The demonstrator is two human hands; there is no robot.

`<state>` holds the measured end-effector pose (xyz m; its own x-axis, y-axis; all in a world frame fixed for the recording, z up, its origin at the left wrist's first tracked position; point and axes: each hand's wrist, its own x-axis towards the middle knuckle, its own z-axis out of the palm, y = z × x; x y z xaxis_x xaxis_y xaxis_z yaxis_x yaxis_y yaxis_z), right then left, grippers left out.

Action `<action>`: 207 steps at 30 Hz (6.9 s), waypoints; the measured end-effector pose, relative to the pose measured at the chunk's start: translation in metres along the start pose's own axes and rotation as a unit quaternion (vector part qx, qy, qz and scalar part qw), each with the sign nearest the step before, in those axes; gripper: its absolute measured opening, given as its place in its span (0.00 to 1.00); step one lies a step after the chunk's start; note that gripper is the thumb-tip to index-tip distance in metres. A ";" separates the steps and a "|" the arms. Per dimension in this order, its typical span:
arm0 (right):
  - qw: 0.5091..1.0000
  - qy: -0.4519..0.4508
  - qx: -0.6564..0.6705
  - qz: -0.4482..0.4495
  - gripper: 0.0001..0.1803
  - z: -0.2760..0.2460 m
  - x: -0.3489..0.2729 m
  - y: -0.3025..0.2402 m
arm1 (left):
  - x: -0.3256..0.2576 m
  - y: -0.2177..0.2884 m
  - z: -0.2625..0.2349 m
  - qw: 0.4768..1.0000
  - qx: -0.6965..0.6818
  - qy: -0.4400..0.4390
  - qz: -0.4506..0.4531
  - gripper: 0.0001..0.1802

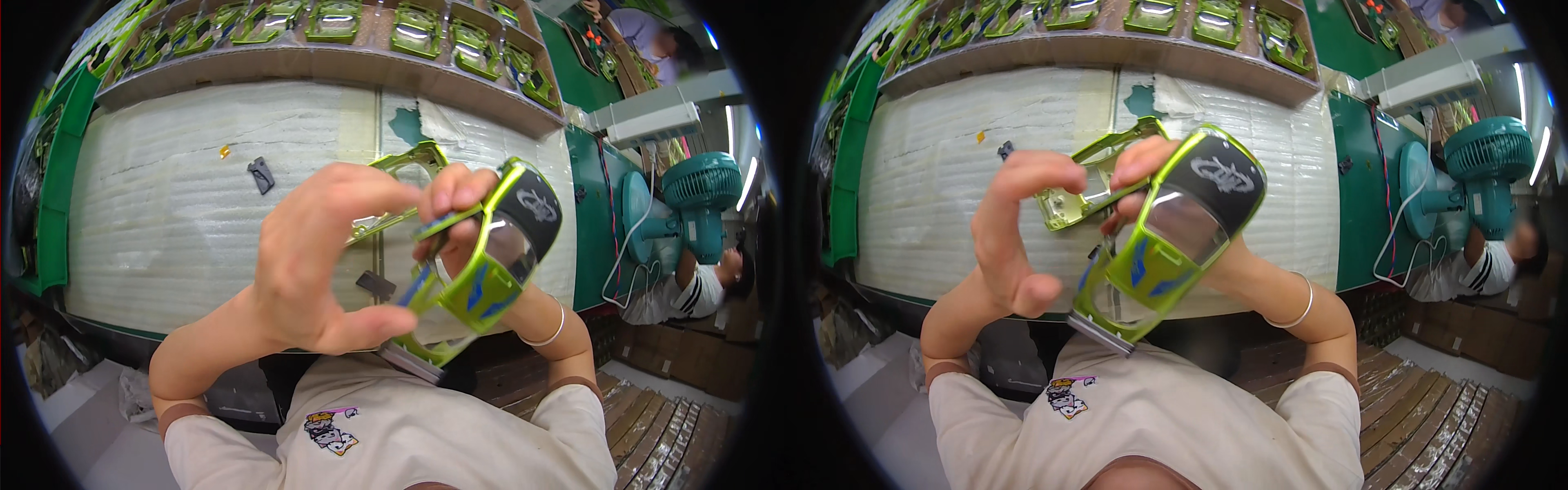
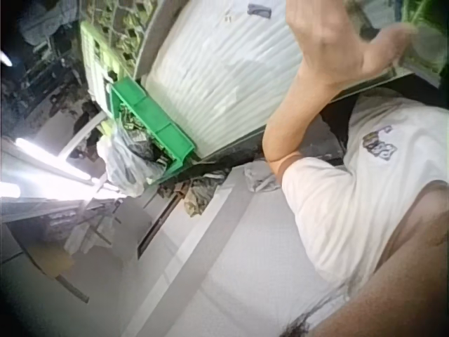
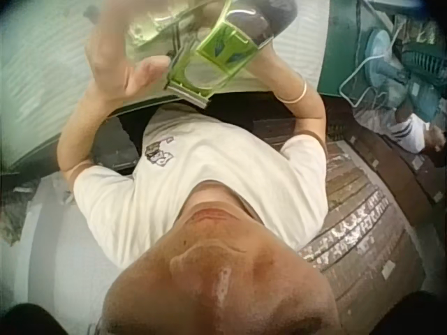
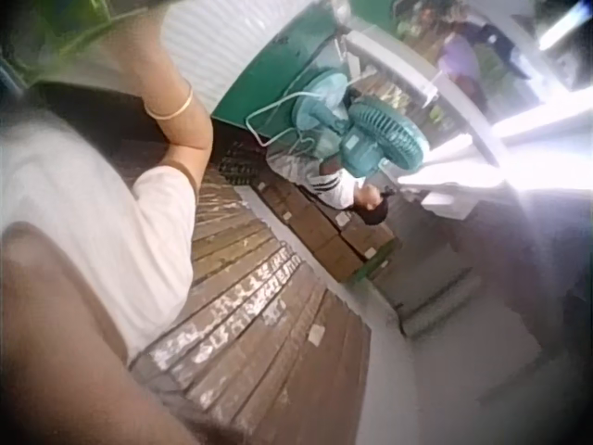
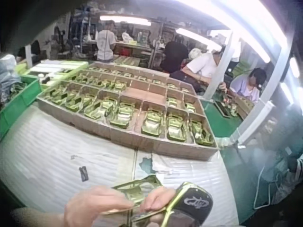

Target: The person assembles green toy car bodies by hand at a factory workstation. They pick up a car body, insert a black plastic component into the interior, and place the finished unit into a cardboard tray. The person repeats this process for multiple units throughout the clip.

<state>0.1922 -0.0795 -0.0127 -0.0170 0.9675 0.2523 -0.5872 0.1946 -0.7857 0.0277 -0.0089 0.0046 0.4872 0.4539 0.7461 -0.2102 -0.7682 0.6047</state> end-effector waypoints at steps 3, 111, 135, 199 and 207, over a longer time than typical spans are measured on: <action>0.995 0.079 -0.052 0.014 0.13 -0.004 -0.002 0.000 | -0.004 0.004 0.000 0.994 -0.040 -0.050 -0.089 0.47; 0.984 0.160 -0.056 -0.056 0.21 -0.010 0.008 -0.018 | 0.038 -0.011 0.027 0.954 0.243 -0.083 0.156 0.25; 0.939 -0.144 -0.226 -0.214 0.37 -0.016 0.019 -0.007 | 0.014 0.017 -0.023 0.970 0.180 -0.075 0.145 0.14; 0.910 0.054 -0.410 -0.016 0.35 0.016 -0.001 -0.004 | 0.002 0.008 0.003 0.976 0.120 0.043 -0.175 0.08; 0.896 0.043 -0.440 -0.037 0.35 0.019 -0.003 -0.003 | 0.002 0.006 0.006 0.973 0.113 0.065 -0.188 0.09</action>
<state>0.1789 -0.0861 -0.0003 0.0800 0.9481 0.3077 0.2821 0.2746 -0.9192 0.0326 -0.0150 0.0084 0.3797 0.7644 0.5210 0.1614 -0.6093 0.7763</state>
